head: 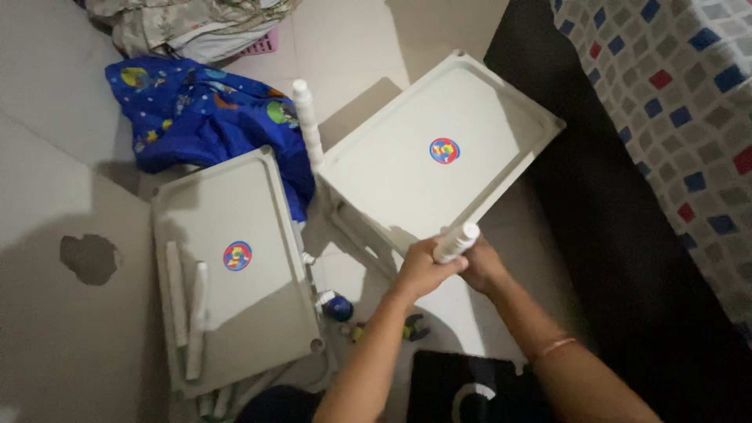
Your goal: The person disassembles a white plastic rolling cart by removing its legs and trays. They place the removed parts on the floor and continue to take apart the cart.
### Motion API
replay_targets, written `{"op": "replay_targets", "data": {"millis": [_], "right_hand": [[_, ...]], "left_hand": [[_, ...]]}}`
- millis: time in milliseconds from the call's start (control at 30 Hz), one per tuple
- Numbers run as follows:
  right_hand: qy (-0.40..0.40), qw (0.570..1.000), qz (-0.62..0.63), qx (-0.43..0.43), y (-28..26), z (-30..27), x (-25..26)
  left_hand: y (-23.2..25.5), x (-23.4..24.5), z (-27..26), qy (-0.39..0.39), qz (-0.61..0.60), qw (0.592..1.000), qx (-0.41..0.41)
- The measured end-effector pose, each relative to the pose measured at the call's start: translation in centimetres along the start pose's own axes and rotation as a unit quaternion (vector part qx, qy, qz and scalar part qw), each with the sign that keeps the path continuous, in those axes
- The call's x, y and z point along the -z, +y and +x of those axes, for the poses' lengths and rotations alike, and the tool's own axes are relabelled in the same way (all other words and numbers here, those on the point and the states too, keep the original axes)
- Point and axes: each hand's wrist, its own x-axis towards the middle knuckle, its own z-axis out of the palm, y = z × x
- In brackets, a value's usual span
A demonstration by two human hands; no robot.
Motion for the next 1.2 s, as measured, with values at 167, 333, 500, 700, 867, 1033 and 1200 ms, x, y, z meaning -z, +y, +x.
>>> {"op": "replay_targets", "data": {"millis": [167,333,500,700,867,1033,1200], "right_hand": [[0.048,0.991,-0.121,-0.009,-1.7,-0.7,6.7],[-0.230,0.844,-0.207,0.438,-0.6,1.7,13.5],[-0.130,0.950,-0.015,0.283,0.4,1.5,12.6],[0.122,0.960,0.007,0.252,-0.1,2.4,5.9],[0.236,0.903,-0.235,0.272,-0.8,1.9,3.8],[0.237,0.944,-0.140,0.182,-4.8,-0.5,1.1],[0.029,0.943,-0.197,0.265,-11.4,-5.5,-1.5]], "left_hand": [[0.7,-2.8,2.2,-0.228,-0.025,0.971,0.072],[1.9,-8.2,4.4,-0.278,-0.030,0.956,0.095],[3.7,-9.2,6.4,-0.139,-0.104,0.985,-0.009],[8.3,-8.2,6.1,0.064,-0.035,0.997,-0.007],[10.5,-9.0,4.7,0.212,0.007,0.977,0.010],[11.3,-9.5,4.4,0.242,-0.044,0.969,-0.011],[12.4,-5.5,6.4,-0.225,-0.268,0.932,-0.092]]}}
